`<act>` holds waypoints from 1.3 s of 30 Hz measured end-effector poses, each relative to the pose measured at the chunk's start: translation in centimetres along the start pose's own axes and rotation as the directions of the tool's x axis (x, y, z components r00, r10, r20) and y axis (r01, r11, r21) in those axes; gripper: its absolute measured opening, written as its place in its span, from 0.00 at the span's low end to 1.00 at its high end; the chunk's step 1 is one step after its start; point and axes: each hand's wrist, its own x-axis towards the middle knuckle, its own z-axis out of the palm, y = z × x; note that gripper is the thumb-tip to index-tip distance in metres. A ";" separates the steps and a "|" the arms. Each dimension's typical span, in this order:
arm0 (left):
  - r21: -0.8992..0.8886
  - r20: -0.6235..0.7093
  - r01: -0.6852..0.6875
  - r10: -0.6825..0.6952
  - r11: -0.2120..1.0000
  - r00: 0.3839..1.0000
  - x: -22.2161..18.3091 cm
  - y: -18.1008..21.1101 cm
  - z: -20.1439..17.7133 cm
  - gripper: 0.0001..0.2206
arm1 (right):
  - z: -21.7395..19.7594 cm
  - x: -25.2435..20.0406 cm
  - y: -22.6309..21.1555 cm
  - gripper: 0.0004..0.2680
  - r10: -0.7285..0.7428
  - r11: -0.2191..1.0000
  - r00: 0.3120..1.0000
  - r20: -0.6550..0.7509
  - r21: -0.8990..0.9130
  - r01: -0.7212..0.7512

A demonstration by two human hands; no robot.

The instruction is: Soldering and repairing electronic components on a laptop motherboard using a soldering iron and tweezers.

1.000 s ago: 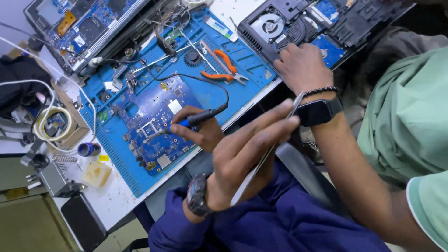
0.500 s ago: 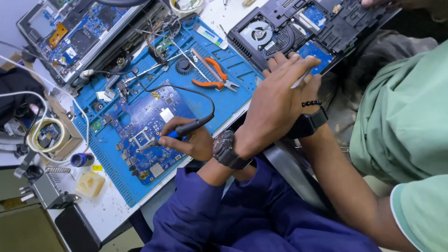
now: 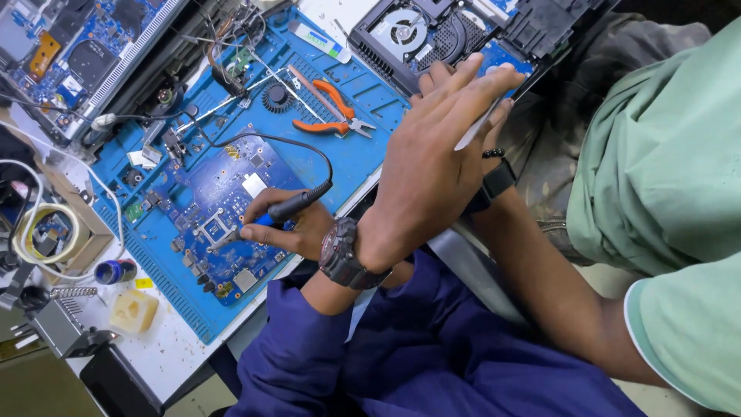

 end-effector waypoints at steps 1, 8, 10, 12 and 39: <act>0.026 0.008 -0.007 0.007 1.000 1.000 -0.1 -0.1 0.1 0.13 | 0.3 -0.2 -0.5 0.06 0.000 1.000 1.000 0.007 0.000 0.000; 0.036 0.001 0.002 -0.002 0.999 1.000 0.3 -0.3 0.0 0.12 | -11.0 -3.5 1.9 0.06 0.021 0.999 1.000 0.004 -0.025 -0.021; 0.042 -0.006 0.012 -0.011 0.999 1.000 0.2 -0.5 0.2 0.12 | -11.5 -3.7 1.9 0.06 0.026 0.999 1.000 0.008 -0.030 -0.025; 0.050 -0.015 0.021 -0.020 0.999 1.000 0.2 -0.7 0.2 0.12 | -11.9 -3.7 1.8 0.06 0.030 0.999 1.000 0.009 -0.037 -0.029; 0.013 -0.529 0.360 -0.299 0.933 0.794 -12.4 9.7 -19.5 0.21 | -10.7 0.7 -0.3 0.20 0.523 0.851 0.835 -0.170 0.048 -0.523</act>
